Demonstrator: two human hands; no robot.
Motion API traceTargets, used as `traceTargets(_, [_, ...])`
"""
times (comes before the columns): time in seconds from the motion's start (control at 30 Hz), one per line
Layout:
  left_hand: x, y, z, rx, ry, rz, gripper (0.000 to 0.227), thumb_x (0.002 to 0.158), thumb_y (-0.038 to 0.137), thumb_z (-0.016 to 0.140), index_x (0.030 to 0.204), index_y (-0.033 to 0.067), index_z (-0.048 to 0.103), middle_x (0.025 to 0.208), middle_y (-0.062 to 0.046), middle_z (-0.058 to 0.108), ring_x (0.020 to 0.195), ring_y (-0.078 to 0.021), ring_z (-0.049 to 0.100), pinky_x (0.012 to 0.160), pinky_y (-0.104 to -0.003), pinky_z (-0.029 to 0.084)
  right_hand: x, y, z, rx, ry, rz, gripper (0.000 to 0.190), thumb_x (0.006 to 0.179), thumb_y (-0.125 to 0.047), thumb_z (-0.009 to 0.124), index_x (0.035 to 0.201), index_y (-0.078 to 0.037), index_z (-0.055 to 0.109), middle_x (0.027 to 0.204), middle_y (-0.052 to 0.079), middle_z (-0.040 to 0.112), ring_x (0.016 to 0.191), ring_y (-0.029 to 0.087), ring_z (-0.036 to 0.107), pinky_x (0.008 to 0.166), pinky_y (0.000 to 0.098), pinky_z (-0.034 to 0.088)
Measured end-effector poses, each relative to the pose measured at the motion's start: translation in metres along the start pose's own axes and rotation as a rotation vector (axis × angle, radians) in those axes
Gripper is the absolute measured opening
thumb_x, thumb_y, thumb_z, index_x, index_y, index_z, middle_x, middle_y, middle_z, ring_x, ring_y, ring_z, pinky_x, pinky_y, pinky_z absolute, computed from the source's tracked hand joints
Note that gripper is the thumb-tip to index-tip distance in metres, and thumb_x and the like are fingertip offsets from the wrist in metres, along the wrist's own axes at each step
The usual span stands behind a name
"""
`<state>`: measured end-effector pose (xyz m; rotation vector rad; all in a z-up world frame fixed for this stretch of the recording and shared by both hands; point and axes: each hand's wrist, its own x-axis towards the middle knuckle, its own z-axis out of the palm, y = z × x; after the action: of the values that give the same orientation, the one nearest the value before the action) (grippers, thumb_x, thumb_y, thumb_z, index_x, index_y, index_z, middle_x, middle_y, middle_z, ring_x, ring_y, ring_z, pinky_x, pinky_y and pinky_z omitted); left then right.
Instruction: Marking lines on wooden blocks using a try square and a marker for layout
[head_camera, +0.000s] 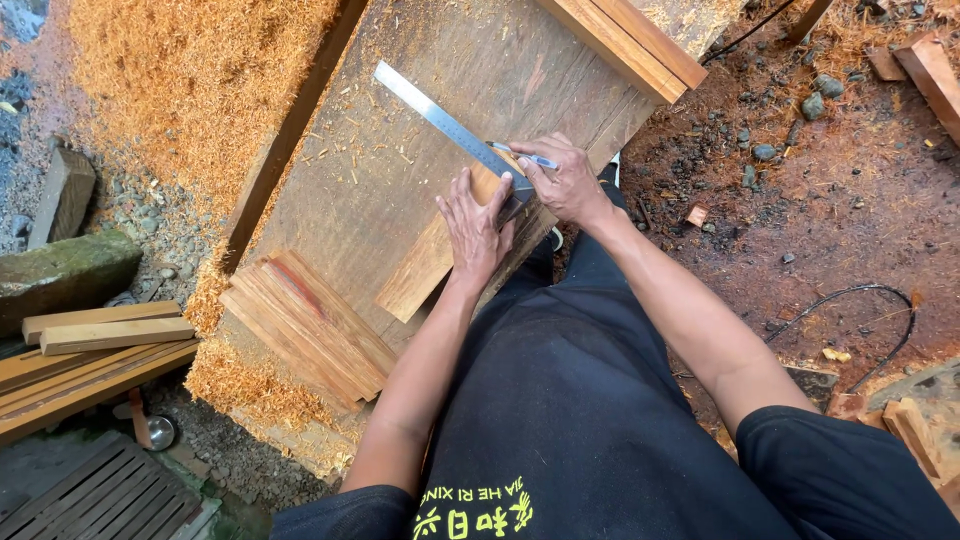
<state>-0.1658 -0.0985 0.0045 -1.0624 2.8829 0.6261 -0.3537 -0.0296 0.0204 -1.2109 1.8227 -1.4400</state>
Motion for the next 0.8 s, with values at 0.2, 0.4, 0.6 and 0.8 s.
traceTargets(0.2, [-0.001, -0.001, 0.002, 0.012, -0.012, 0.003, 0.087, 0.072, 0.023, 0.089, 0.148, 0.0363, 0.049, 0.153, -0.026, 0.032, 0.144, -0.0498, 0.034, 0.11, -0.08, 0.026, 0.002, 0.0, -0.008, 0.017, -0.071, -0.014, 0.023, 0.107, -0.019, 0.057, 0.119, -0.008, 0.073, 0.101, 0.017, 0.074, 0.095, 0.032, 0.067, 0.095, 0.0437, 0.043])
traceTargets(0.4, [-0.001, -0.001, 0.003, 0.026, -0.022, 0.001, 0.085, 0.073, 0.025, 0.09, 0.147, 0.0358, 0.05, 0.153, -0.026, 0.031, 0.144, -0.0499, 0.033, 0.111, -0.079, 0.026, 0.0, 0.001, -0.012, -0.045, -0.113, -0.061, 0.019, 0.107, -0.018, 0.06, 0.118, -0.01, 0.072, 0.104, 0.016, 0.072, 0.102, 0.035, 0.063, 0.097, 0.0467, 0.042])
traceTargets(0.6, [-0.001, 0.001, -0.002, 0.038, -0.04, -0.009, 0.085, 0.073, 0.027, 0.089, 0.147, 0.0376, 0.049, 0.154, -0.025, 0.03, 0.145, -0.0476, 0.032, 0.112, -0.077, 0.025, -0.006, -0.01, -0.031, -0.111, -0.205, -0.043, 0.021, 0.107, -0.018, 0.057, 0.122, -0.014, 0.072, 0.094, 0.012, 0.072, 0.101, 0.035, 0.064, 0.101, 0.0484, 0.042])
traceTargets(0.8, [-0.001, -0.001, 0.001, 0.027, -0.031, 0.007, 0.083, 0.073, 0.027, 0.088, 0.147, 0.0363, 0.05, 0.153, -0.025, 0.03, 0.145, -0.0487, 0.032, 0.111, -0.077, 0.025, -0.022, -0.02, -0.048, -0.214, -0.262, 0.003, 0.021, 0.106, -0.016, 0.058, 0.119, -0.012, 0.074, 0.089, 0.01, 0.071, 0.102, 0.032, 0.062, 0.098, 0.0468, 0.044])
